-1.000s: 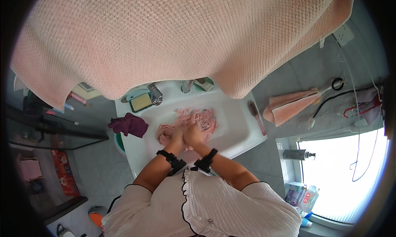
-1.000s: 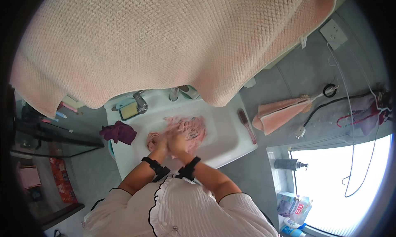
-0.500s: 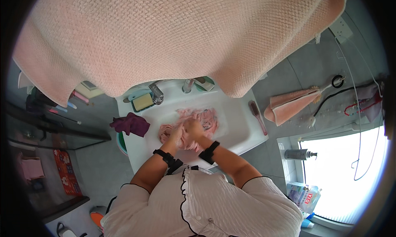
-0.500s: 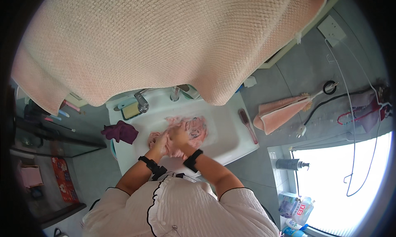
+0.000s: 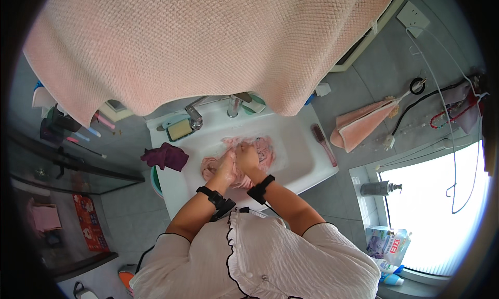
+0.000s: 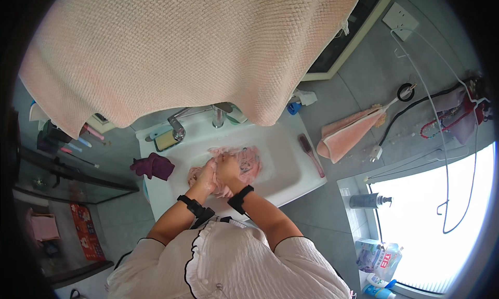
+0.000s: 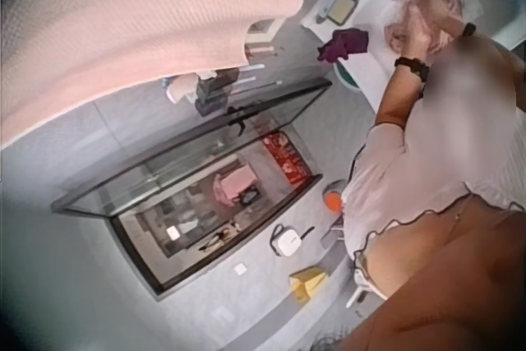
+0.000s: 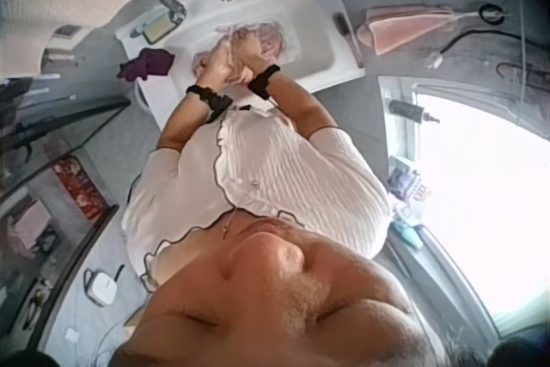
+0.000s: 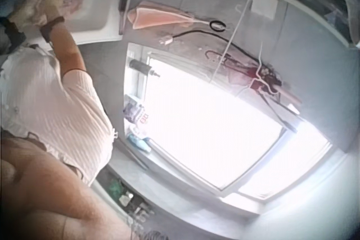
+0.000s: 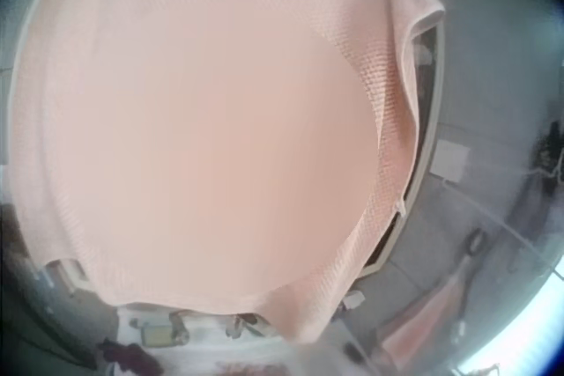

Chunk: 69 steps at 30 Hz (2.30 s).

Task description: The person hand washes a pink cloth in a bathroom sink, scrubbing and rinsing it repeatedly. They then pick up a dark purple cloth and begin washing it in the same manner.

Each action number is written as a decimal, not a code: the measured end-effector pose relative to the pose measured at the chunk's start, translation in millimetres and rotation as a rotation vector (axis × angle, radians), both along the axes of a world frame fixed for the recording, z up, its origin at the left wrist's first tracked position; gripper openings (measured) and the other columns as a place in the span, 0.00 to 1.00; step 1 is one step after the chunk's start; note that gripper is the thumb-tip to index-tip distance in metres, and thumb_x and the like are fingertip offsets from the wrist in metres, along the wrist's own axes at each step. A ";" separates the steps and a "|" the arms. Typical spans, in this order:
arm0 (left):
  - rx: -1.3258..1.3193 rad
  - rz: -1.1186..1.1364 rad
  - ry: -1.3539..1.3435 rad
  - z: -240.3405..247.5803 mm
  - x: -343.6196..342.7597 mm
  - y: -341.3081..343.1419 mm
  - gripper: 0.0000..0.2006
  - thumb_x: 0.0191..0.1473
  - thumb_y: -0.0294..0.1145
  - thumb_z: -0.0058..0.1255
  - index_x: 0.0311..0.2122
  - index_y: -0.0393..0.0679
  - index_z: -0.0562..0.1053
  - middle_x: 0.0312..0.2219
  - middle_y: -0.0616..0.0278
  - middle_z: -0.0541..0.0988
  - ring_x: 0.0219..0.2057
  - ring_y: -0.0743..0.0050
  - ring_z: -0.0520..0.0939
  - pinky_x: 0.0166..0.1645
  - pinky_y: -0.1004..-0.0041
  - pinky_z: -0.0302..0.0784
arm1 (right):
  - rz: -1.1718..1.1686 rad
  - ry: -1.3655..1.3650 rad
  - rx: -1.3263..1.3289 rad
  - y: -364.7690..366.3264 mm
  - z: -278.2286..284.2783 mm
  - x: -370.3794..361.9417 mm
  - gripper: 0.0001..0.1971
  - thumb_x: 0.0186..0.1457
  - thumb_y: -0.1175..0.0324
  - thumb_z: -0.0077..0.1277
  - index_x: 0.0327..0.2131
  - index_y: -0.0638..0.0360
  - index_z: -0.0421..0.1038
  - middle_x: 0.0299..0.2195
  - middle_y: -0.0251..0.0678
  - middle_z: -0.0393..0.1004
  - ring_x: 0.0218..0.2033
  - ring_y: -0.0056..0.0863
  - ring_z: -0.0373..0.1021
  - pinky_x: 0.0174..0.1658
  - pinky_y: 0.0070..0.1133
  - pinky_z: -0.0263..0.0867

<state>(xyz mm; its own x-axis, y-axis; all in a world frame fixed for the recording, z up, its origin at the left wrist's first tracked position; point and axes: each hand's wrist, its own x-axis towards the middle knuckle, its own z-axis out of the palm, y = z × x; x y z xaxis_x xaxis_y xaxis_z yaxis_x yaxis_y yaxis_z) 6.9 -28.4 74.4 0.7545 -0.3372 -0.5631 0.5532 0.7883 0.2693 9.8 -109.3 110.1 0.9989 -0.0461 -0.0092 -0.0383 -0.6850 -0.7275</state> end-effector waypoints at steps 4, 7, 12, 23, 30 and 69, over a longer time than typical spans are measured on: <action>-0.134 -0.030 -0.162 -15.9 2.7 3.4 0.22 0.59 0.44 0.34 0.53 0.42 0.64 0.48 0.58 0.72 0.48 0.60 0.72 0.58 0.63 0.60 | 0.213 -0.335 -0.326 8.9 12.0 -22.0 0.17 0.46 0.61 0.48 0.36 0.64 0.71 0.31 0.48 0.71 0.37 0.48 0.68 0.58 0.43 0.47; -0.019 -0.041 -0.075 -6.2 -3.9 -6.0 0.22 0.57 0.41 0.38 0.53 0.42 0.64 0.46 0.56 0.73 0.47 0.61 0.74 0.55 0.63 0.65 | 0.402 -0.113 -0.554 5.4 10.3 -13.8 0.24 0.34 0.60 0.55 0.36 0.65 0.71 0.31 0.45 0.72 0.39 0.43 0.68 0.57 0.38 0.51; 0.170 -0.046 -0.044 -2.6 -4.8 -3.3 0.19 0.57 0.40 0.40 0.50 0.41 0.66 0.43 0.58 0.75 0.43 0.65 0.77 0.47 0.67 0.74 | 0.418 -0.175 -0.432 -5.4 -1.7 -6.0 0.23 0.36 0.59 0.55 0.36 0.67 0.69 0.34 0.52 0.72 0.36 0.44 0.71 0.39 0.32 0.67; 0.741 -0.100 -0.340 97.6 -3.3 57.5 0.18 0.58 0.47 0.43 0.39 0.39 0.68 0.31 0.65 0.72 0.34 0.74 0.74 0.40 0.72 0.72 | 0.571 -0.110 0.178 -81.7 8.5 17.1 0.16 0.52 0.54 0.48 0.30 0.59 0.71 0.26 0.44 0.72 0.29 0.41 0.69 0.33 0.30 0.64; 1.661 0.085 -1.234 241.4 -15.9 68.8 0.17 0.56 0.36 0.47 0.22 0.37 0.59 0.14 0.62 0.55 0.18 0.78 0.56 0.22 0.72 0.57 | 0.680 -0.131 0.076 -114.8 112.3 1.1 0.16 0.39 0.60 0.58 0.31 0.60 0.71 0.21 0.43 0.70 0.24 0.38 0.67 0.32 0.28 0.63; 1.376 -0.076 -0.780 348.4 -34.0 116.4 0.10 0.52 0.30 0.44 0.37 0.35 0.72 0.31 0.63 0.75 0.34 0.75 0.74 0.41 0.75 0.68 | 0.355 -0.647 -0.310 -241.1 197.6 19.5 0.09 0.43 0.72 0.46 0.30 0.67 0.67 0.28 0.51 0.69 0.35 0.50 0.66 0.39 0.36 0.61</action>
<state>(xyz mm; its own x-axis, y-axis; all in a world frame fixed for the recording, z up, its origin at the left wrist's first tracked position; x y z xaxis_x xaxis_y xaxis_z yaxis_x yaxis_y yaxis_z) -27.0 88.0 422.8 0.9984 0.0340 0.0442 -0.0315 -0.3106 0.9500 29.3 -350.3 307.7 0.7572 0.3703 0.5380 0.5846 -0.7516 -0.3055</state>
